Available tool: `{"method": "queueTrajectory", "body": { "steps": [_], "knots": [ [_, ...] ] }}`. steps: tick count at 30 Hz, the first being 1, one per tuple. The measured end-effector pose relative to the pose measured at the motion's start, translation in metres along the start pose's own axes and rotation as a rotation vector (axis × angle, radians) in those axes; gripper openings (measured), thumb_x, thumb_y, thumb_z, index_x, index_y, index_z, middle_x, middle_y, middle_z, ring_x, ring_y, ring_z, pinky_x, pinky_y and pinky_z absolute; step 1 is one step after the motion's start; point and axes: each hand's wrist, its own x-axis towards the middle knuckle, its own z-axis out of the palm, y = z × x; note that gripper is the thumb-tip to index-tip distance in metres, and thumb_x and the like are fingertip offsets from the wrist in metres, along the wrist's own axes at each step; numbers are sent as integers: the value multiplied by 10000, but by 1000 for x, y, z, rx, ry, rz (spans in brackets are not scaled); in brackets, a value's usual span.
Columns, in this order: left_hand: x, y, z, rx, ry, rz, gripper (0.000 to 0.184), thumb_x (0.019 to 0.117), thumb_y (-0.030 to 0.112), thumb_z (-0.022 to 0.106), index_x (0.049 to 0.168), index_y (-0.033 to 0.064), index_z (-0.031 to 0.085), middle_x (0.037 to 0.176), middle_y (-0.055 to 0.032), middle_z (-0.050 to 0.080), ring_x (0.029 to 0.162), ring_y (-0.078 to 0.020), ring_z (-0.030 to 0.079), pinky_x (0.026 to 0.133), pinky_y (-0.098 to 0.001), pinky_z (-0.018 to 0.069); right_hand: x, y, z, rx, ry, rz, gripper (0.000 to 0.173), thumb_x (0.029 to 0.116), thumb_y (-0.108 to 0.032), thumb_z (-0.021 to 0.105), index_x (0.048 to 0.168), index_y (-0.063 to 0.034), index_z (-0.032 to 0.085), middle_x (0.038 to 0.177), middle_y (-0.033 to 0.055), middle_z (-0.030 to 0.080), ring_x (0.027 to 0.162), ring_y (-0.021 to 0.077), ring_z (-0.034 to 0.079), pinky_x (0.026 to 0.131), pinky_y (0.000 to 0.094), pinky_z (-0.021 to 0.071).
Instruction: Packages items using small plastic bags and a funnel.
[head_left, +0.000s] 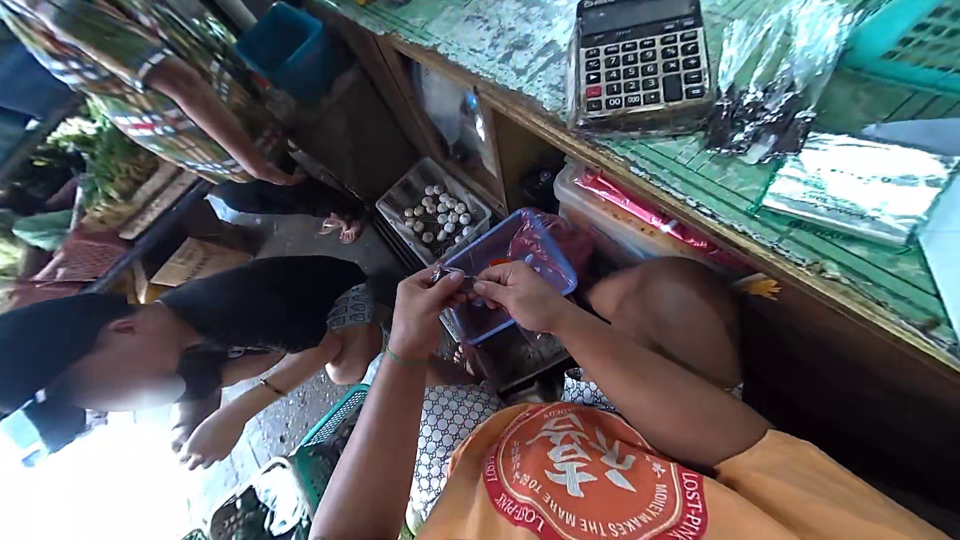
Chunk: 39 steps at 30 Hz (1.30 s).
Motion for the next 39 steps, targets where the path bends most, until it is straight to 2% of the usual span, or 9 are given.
{"method": "queueTrajectory", "body": {
  "steps": [5,9,13,17,21,25,28,31,39],
  "knots": [
    [-3,-4,7,-111,120,27,127,989,41,607,945,-36,698,819,-142,723,684,-157,686,661,-288,593,1,1,2,2,137,-75,241,1047,-173,571,941,-50,749,684,-24,591,591,34,490,586,223,432],
    [-3,-5,10,-81,132,85,58,930,8,679,955,-36,708,821,-140,723,678,-161,688,658,-295,599,-1,0,-1,-302,81,-151,257,1053,-241,575,1025,-85,778,861,1,722,778,33,643,748,254,535],
    [-3,-6,12,-92,179,92,56,939,21,679,929,-24,710,768,-121,713,638,-148,678,633,-284,595,-2,3,2,-529,76,-314,292,1057,-262,550,1043,-78,776,909,47,744,879,112,696,840,339,562],
    [-7,-3,10,-150,108,125,67,940,43,676,934,-17,706,790,-132,712,668,-159,686,665,-298,602,-2,5,-1,-141,29,-288,233,1041,-178,585,962,-44,759,809,-13,681,707,9,585,683,192,501],
    [-9,5,5,-67,26,200,118,896,57,738,986,-19,739,842,-142,737,714,-168,707,689,-304,611,-5,-3,-8,224,-50,-160,263,1054,-121,507,961,-32,736,635,-74,500,541,-8,422,520,165,366],
    [-6,13,-1,-17,-27,168,117,919,82,716,984,-11,746,868,-133,735,722,-154,695,699,-294,604,-4,-3,-6,413,-93,-52,275,1062,-146,481,939,-44,705,575,-90,404,485,-4,362,483,167,326],
    [-4,14,0,-25,-9,140,105,934,64,682,969,-14,744,862,-137,730,720,-154,690,689,-288,598,-2,0,-6,372,-106,-87,262,1050,-130,492,914,-53,702,596,-95,449,510,-15,388,503,160,336],
    [-4,8,4,-68,83,120,89,946,37,671,976,-24,729,842,-146,721,700,-165,688,668,-293,599,-1,3,-6,173,-42,-164,246,1048,-113,523,930,-30,722,696,-46,618,588,-5,495,564,169,417],
    [2,-4,20,-283,317,136,175,993,9,580,848,-5,677,761,-109,677,660,-149,646,661,-289,576,1,4,0,12,120,-191,256,1050,-162,546,923,-53,740,766,-42,638,642,-5,521,608,180,440]
  ]
}}
